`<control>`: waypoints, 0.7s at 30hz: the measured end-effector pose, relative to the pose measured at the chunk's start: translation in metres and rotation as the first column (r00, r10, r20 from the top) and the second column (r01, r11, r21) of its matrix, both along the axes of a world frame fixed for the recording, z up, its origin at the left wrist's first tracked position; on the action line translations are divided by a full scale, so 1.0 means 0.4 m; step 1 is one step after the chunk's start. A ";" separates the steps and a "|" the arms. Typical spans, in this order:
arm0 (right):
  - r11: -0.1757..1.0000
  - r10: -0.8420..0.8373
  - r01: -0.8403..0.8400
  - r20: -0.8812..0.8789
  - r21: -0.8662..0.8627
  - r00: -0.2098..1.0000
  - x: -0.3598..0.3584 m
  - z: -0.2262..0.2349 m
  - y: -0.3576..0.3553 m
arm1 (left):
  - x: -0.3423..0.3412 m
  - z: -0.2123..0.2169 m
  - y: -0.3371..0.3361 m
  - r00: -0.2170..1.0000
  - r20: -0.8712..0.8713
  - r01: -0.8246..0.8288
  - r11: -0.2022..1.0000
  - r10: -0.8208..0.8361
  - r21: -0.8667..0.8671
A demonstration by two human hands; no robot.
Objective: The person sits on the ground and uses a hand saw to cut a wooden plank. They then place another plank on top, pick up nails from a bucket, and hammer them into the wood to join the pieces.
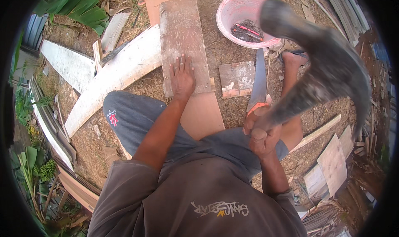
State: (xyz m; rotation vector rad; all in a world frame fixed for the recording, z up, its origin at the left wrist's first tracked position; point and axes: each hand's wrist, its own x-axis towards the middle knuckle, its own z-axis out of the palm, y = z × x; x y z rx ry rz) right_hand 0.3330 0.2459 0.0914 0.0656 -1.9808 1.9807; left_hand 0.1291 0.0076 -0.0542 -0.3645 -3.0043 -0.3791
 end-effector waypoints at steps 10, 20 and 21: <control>0.790 -0.050 -0.311 0.561 0.528 0.826 -0.001 -0.087 0.001 | 0.010 0.005 -0.004 0.997 0.072 -0.014 0.999 0.011 0.037; 0.574 -0.135 -0.549 0.732 0.607 0.668 -0.007 -0.096 0.011 | -0.009 0.012 0.001 1.000 0.019 -0.017 0.999 0.016 0.037; 0.663 -0.115 -0.477 0.708 0.577 0.697 0.003 -0.103 0.018 | -0.011 0.013 0.001 0.996 0.089 -0.020 1.000 0.020 0.007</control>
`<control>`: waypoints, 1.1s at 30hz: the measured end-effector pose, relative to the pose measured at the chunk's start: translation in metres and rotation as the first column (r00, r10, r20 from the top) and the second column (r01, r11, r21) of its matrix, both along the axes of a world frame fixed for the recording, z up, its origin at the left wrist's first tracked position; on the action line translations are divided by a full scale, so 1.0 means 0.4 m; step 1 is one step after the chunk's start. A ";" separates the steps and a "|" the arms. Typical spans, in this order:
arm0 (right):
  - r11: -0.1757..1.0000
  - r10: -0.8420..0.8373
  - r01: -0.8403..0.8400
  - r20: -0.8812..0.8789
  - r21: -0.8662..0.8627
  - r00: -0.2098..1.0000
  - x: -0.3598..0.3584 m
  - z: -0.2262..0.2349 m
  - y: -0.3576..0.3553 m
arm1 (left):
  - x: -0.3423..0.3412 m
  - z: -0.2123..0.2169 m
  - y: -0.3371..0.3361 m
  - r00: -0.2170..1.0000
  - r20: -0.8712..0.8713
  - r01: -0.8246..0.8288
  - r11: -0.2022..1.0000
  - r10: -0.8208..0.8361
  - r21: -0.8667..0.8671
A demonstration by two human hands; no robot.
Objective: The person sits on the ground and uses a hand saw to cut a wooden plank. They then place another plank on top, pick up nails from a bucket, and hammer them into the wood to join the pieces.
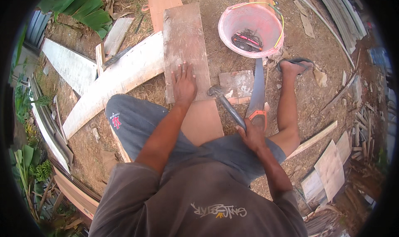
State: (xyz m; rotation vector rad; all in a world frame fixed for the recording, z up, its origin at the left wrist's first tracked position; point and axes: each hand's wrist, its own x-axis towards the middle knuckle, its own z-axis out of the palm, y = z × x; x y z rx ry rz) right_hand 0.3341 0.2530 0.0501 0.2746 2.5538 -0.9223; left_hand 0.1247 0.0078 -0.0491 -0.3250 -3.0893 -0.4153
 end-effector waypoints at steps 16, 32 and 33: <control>0.998 -0.066 0.066 -0.107 -0.005 0.992 0.040 -0.006 -0.015 | 0.002 -0.002 -0.001 0.998 -0.066 0.006 0.999 -0.004 0.034; 0.603 -0.450 0.614 0.419 -0.510 0.789 -0.016 -0.243 -0.034 | -0.105 -0.057 -0.221 0.852 0.425 -0.506 0.689 0.305 0.519; 0.789 -0.388 0.485 0.307 -0.376 0.869 -0.022 -0.259 -0.034 | -0.104 -0.064 -0.229 0.868 0.441 -0.465 0.685 0.228 0.561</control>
